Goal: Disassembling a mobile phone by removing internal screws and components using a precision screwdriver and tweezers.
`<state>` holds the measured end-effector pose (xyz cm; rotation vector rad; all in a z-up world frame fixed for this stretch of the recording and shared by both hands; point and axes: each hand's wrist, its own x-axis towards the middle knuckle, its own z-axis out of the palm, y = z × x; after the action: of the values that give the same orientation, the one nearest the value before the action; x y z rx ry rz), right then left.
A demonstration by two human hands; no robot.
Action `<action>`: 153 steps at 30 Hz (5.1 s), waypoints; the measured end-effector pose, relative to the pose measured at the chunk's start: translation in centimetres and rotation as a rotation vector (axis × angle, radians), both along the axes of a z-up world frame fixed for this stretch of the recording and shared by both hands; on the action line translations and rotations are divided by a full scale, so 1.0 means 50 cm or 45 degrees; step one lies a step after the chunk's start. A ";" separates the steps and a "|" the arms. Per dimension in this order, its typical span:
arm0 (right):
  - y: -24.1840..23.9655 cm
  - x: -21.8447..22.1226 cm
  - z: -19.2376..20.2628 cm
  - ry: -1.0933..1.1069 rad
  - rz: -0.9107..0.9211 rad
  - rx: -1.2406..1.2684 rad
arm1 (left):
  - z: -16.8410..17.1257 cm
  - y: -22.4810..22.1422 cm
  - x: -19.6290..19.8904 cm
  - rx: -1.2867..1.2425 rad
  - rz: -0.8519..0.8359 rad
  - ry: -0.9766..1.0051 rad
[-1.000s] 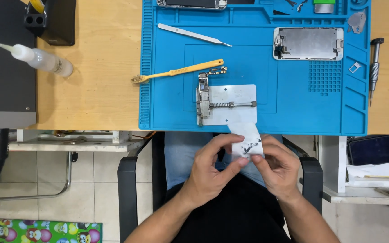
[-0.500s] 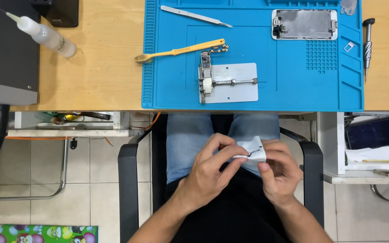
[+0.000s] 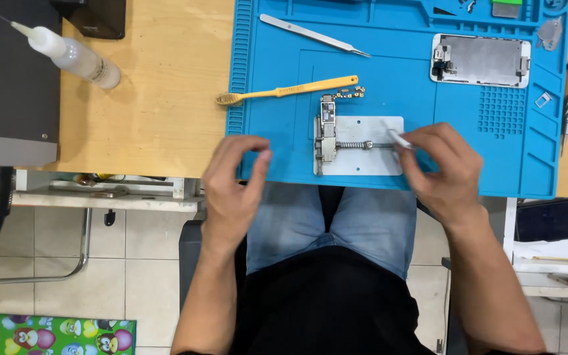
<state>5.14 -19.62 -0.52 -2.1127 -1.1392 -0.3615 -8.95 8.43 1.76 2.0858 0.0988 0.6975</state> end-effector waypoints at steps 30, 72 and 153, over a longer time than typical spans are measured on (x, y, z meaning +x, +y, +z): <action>0.086 0.089 0.120 -0.861 0.743 -1.261 | -0.052 -0.040 0.082 0.859 -0.359 -0.079; 0.106 0.088 0.094 -0.240 0.549 -1.089 | -0.050 0.031 0.182 0.641 -0.879 0.091; 0.091 0.060 0.054 0.282 0.490 -0.323 | -0.004 0.057 0.127 0.265 -0.733 0.240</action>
<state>8.15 -15.05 2.19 -2.0183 -1.4787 0.2012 -2.60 11.27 1.58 2.2199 -0.4717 0.1652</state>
